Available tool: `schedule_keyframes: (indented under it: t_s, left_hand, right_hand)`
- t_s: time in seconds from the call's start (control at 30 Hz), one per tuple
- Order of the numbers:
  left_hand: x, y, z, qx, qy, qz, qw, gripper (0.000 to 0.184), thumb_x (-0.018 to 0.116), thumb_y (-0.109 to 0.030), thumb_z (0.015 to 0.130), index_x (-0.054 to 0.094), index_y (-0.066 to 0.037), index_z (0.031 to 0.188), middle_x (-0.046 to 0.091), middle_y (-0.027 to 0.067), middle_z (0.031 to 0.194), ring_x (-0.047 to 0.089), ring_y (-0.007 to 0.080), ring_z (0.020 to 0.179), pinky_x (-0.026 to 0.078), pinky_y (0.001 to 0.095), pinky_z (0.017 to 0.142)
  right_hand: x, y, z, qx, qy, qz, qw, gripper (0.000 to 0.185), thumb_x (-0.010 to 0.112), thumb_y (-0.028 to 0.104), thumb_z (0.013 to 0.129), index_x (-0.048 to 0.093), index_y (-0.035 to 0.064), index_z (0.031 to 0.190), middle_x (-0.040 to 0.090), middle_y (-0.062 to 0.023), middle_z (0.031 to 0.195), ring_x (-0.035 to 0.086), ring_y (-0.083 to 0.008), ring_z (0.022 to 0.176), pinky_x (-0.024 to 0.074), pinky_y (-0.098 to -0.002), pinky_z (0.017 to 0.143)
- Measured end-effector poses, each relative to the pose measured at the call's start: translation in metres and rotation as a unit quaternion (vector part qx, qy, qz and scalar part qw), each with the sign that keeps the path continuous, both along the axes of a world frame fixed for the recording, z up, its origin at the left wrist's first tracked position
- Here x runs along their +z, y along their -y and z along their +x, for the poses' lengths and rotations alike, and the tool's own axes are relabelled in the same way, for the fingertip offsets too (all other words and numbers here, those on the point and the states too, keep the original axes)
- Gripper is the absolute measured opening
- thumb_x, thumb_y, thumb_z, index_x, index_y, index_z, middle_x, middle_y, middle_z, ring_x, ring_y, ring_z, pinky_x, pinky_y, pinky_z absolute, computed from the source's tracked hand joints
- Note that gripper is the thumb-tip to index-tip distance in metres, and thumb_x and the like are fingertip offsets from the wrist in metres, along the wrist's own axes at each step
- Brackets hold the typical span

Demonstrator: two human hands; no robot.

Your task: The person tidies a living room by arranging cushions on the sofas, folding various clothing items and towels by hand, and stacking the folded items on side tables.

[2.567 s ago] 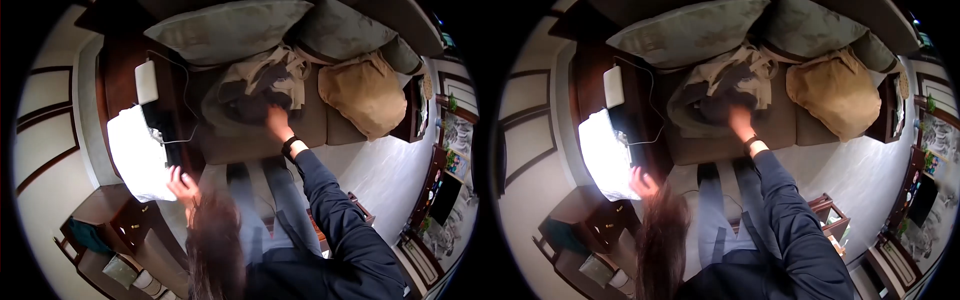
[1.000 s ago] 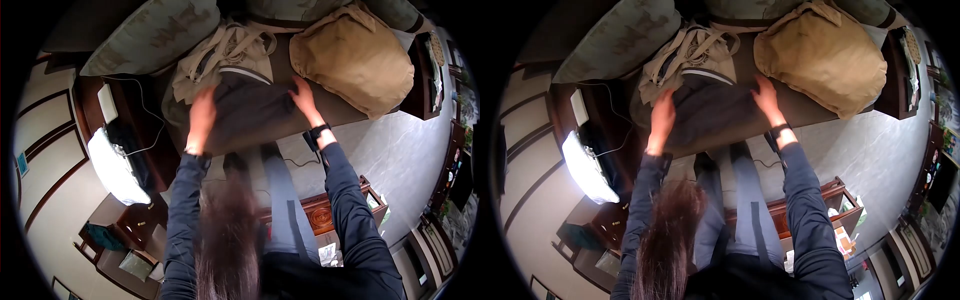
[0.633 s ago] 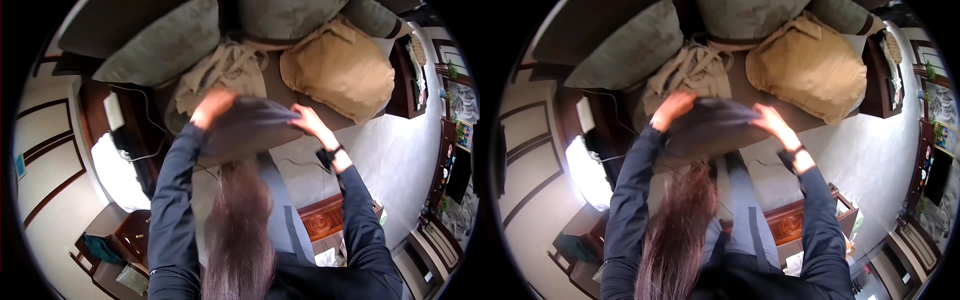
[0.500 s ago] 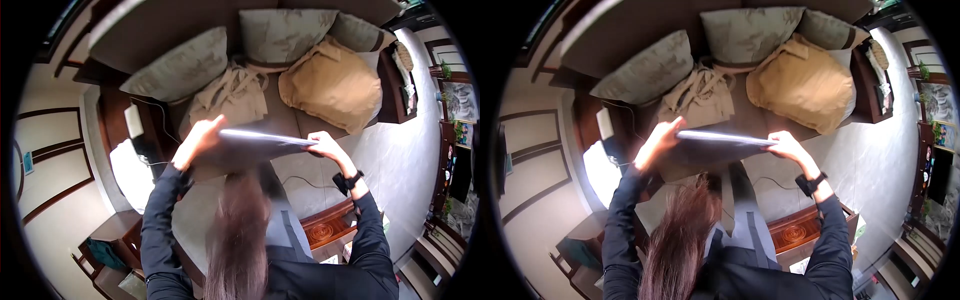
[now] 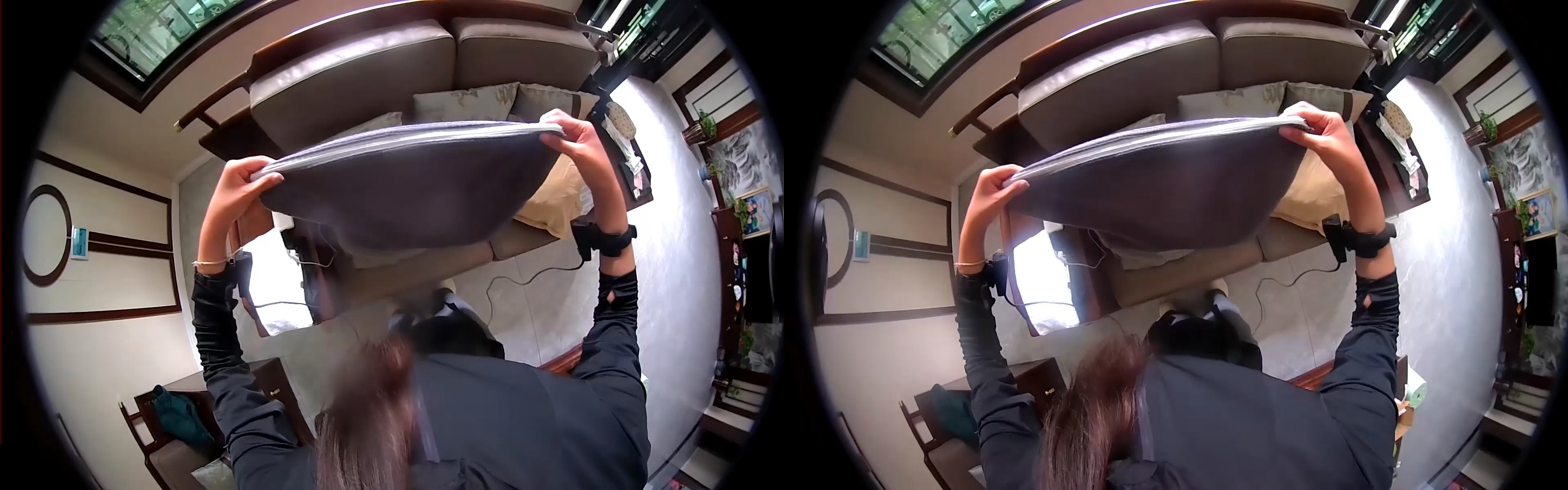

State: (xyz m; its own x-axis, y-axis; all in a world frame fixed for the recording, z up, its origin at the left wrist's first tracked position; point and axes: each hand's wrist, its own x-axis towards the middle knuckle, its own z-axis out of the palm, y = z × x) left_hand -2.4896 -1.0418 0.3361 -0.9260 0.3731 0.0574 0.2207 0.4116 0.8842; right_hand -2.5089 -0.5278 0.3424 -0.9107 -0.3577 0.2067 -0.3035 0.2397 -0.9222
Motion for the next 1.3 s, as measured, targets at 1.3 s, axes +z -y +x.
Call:
schedule_keyframes:
  t_s: [1.3]
  left_hand:
    - [0.035,0.219,0.297,0.480,-0.188,-0.098,0.851,0.018,0.058,0.005,0.084,0.064,-0.001,0.099,0.066,0.0067,0.088,0.065,0.0149,0.082,0.052,0.0245,0.069]
  right_hand:
    - [-0.013,0.345,0.028,0.091,-0.245,0.018,0.965,0.018,0.066,-0.004,0.072,0.064,0.0018,0.090,0.060,-0.0018,0.080,0.046,-0.0060,0.061,0.0370,-0.0191,0.053]
